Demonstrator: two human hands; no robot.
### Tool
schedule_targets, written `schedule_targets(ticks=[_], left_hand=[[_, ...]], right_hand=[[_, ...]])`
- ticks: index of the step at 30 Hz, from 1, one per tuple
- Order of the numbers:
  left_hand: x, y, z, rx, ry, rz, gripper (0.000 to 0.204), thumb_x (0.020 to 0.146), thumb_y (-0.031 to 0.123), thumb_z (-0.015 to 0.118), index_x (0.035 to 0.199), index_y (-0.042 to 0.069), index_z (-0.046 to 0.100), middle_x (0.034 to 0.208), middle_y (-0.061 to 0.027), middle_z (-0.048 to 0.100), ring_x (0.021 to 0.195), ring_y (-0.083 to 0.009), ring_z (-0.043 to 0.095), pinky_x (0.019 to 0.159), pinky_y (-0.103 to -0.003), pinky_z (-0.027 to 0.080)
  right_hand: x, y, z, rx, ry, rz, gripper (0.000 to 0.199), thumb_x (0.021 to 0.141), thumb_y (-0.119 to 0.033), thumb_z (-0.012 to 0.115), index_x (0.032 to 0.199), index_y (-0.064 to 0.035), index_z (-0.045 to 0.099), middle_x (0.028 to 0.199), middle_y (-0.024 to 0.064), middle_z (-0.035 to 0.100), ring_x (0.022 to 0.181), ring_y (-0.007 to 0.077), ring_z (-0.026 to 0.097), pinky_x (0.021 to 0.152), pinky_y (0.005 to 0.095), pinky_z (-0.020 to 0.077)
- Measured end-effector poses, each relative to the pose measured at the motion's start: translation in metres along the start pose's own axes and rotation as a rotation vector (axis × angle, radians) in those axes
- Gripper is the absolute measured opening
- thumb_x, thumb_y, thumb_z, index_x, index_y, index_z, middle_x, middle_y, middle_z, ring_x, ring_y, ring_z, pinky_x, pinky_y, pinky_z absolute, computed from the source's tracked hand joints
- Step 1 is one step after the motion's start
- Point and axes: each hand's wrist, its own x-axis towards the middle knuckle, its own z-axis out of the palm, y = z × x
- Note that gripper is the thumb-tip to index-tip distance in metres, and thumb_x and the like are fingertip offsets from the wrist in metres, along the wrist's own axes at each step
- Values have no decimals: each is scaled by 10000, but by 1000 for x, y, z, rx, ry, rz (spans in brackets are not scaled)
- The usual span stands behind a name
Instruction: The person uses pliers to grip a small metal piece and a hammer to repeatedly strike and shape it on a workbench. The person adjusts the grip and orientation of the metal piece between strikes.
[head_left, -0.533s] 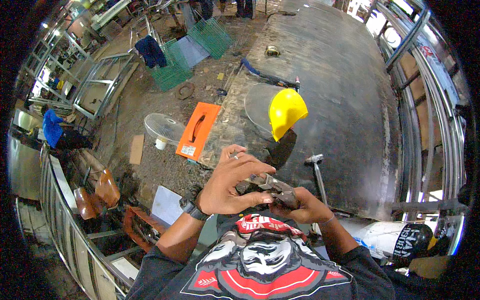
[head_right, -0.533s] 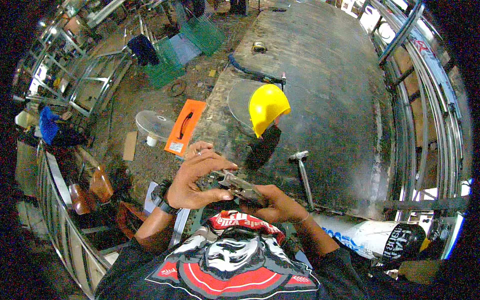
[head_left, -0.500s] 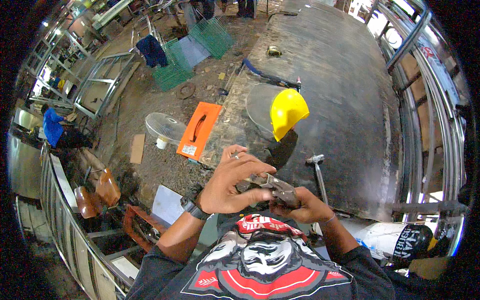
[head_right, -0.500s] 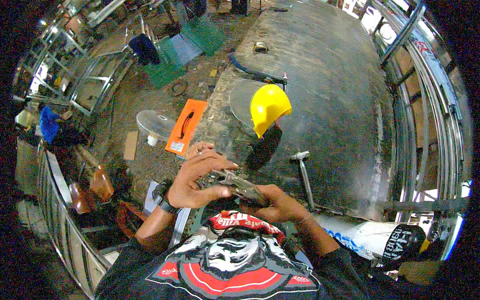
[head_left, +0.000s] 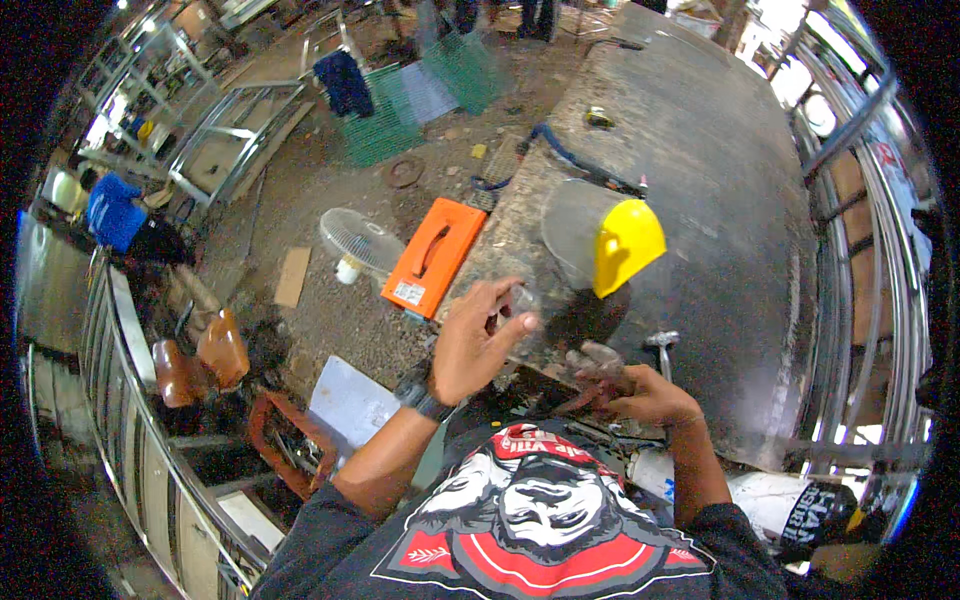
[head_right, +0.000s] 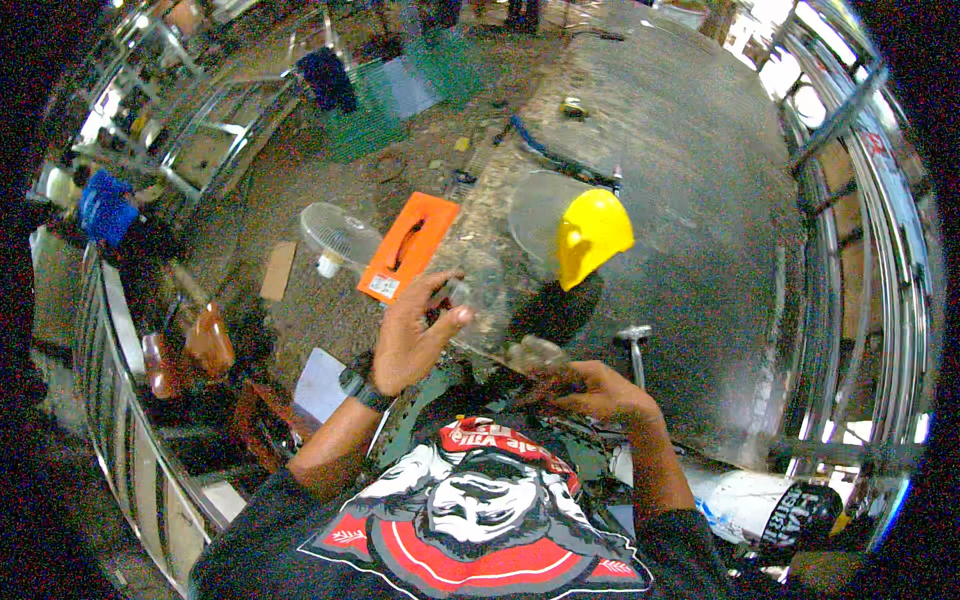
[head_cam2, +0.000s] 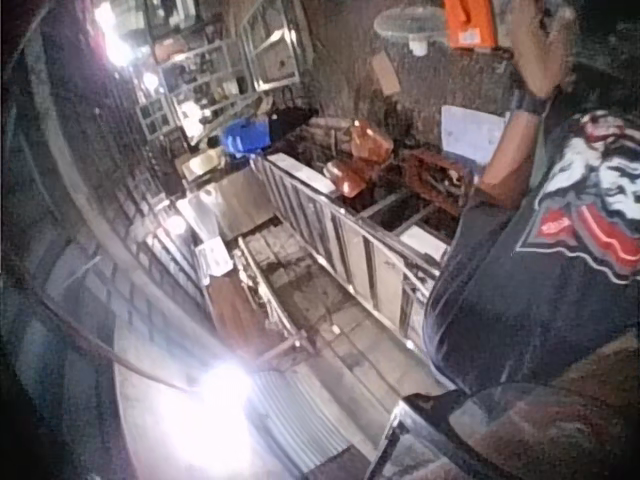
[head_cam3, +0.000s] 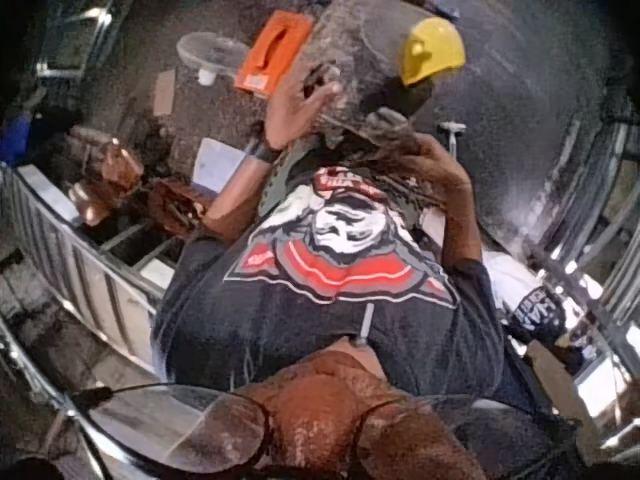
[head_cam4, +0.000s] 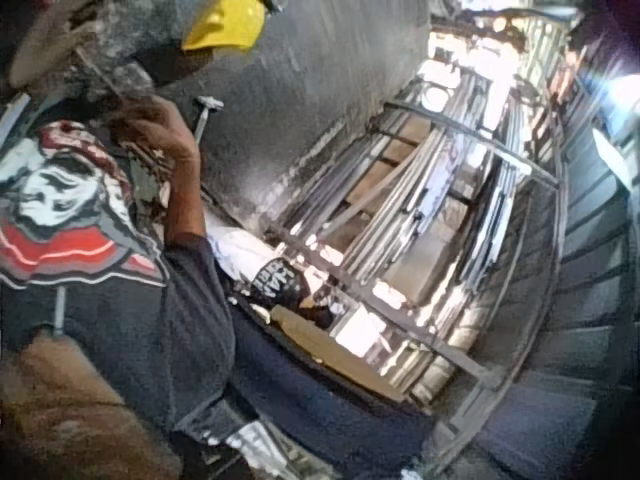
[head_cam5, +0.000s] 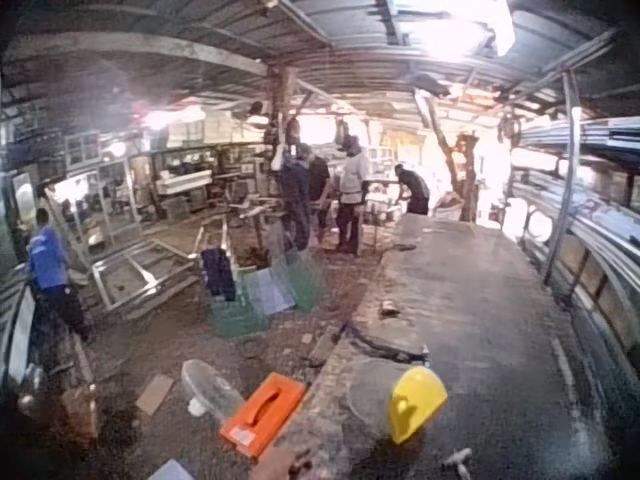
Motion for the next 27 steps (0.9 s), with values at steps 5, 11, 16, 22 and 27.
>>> schedule_targets(ticks=[5,11,16,22,27], left_hand=[[-10,-82,0,-628,20,-329,421,1033,288,617,1360,51,498,925,-47,593,790,-214,552,825,-370,483],[-16,-144,-17,-1596,93,-589,469,1087,482,409,1323,101,547,859,-44,568,764,-226,551,934,-483,502],[-6,-151,-22,-1646,130,-629,474,1064,470,465,1328,86,549,1079,-130,674,956,-295,649,990,-518,491],[-10,-186,-17,-1831,80,-598,454,1036,420,475,1290,55,567,1192,-194,671,1121,-362,638,1014,-526,482],[-21,-218,6,-1863,197,-678,406,1060,347,394,1210,14,574,1212,-241,664,1178,-395,613,1032,-514,474]], right_hand=[[17,64,-15,-674,814,158,638,873,-150,741,1463,-69,515,1209,181,645,1034,332,666,905,436,529],[62,181,-31,-960,1159,403,844,844,-212,783,1573,-127,368,1340,296,490,1167,473,576,936,501,506],[81,239,-33,-922,1302,380,923,845,-198,804,1613,-175,294,1319,288,486,1190,473,538,968,491,474],[97,177,-2,-1229,1281,491,751,906,-411,734,1525,-103,440,1351,297,527,1175,460,563,948,531,473],[187,53,97,-547,893,-354,438,889,-151,750,1295,-40,627,1252,204,647,1199,395,577,1021,462,463]])
